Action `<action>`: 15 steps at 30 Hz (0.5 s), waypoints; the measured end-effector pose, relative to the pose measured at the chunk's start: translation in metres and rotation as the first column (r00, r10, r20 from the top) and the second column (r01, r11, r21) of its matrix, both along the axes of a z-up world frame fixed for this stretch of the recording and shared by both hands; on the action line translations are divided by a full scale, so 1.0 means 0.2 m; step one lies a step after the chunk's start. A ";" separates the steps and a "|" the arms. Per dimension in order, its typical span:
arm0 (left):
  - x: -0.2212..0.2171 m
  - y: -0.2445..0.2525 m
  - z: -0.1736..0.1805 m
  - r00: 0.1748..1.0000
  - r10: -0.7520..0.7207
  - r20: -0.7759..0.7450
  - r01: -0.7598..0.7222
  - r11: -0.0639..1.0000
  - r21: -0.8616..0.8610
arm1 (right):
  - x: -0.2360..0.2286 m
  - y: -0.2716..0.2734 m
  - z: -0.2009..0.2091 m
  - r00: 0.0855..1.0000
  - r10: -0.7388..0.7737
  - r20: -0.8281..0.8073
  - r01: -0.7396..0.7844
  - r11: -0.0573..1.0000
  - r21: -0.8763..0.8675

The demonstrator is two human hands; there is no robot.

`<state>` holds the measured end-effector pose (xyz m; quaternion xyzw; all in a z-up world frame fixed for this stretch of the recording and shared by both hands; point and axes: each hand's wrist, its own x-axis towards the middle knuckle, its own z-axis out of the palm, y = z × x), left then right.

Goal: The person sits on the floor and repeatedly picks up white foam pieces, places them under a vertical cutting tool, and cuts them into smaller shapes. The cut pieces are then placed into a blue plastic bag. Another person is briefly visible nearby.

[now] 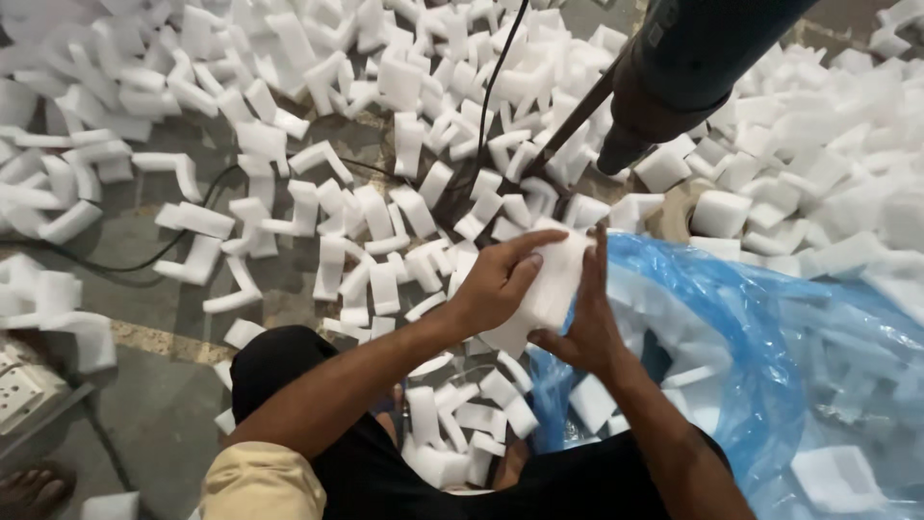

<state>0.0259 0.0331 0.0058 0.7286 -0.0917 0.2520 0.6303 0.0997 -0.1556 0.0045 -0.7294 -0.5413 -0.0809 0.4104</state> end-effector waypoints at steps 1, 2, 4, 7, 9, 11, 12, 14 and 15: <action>-0.01 0.00 0.00 0.989 -0.078 -0.122 0.070 0.995 -0.073 | 0.00 -0.02 0.00 0.988 -0.015 0.155 0.020 0.999 -0.031; -0.03 0.00 0.01 0.956 -0.171 -0.240 0.135 0.978 -0.157 | -0.02 -0.04 0.00 0.999 -0.018 0.040 0.019 0.999 -0.026; -0.10 -0.03 0.02 0.991 -0.124 -0.042 0.119 0.987 -0.109 | -0.06 -0.07 -0.03 0.983 -0.013 -0.185 0.010 1.000 -0.017; -0.14 -0.04 0.04 0.998 -0.065 0.010 0.065 0.998 0.014 | -0.08 -0.09 -0.09 0.903 -0.133 -0.409 0.148 0.989 0.005; -0.12 -0.03 0.04 1.000 -0.025 -0.015 0.026 0.999 0.022 | -0.08 -0.07 -0.11 0.882 -0.076 -0.465 0.139 0.985 0.103; -0.10 -0.04 0.04 0.999 -0.007 -0.045 0.004 0.998 -0.064 | -0.10 -0.07 -0.13 0.862 -0.049 -0.504 0.123 0.986 0.115; -0.09 -0.05 0.03 0.997 0.016 -0.072 -0.024 0.994 -0.110 | -0.12 -0.08 -0.13 0.860 -0.049 -0.508 0.101 0.992 0.075; -0.04 -0.06 0.03 0.990 0.058 -0.131 -0.084 0.976 -0.201 | -0.12 -0.09 -0.13 0.861 -0.054 -0.506 0.072 0.997 0.016; -0.02 -0.07 0.02 0.980 0.065 -0.188 -0.112 0.962 -0.249 | -0.11 -0.10 -0.14 0.864 -0.058 -0.501 0.066 0.998 -0.003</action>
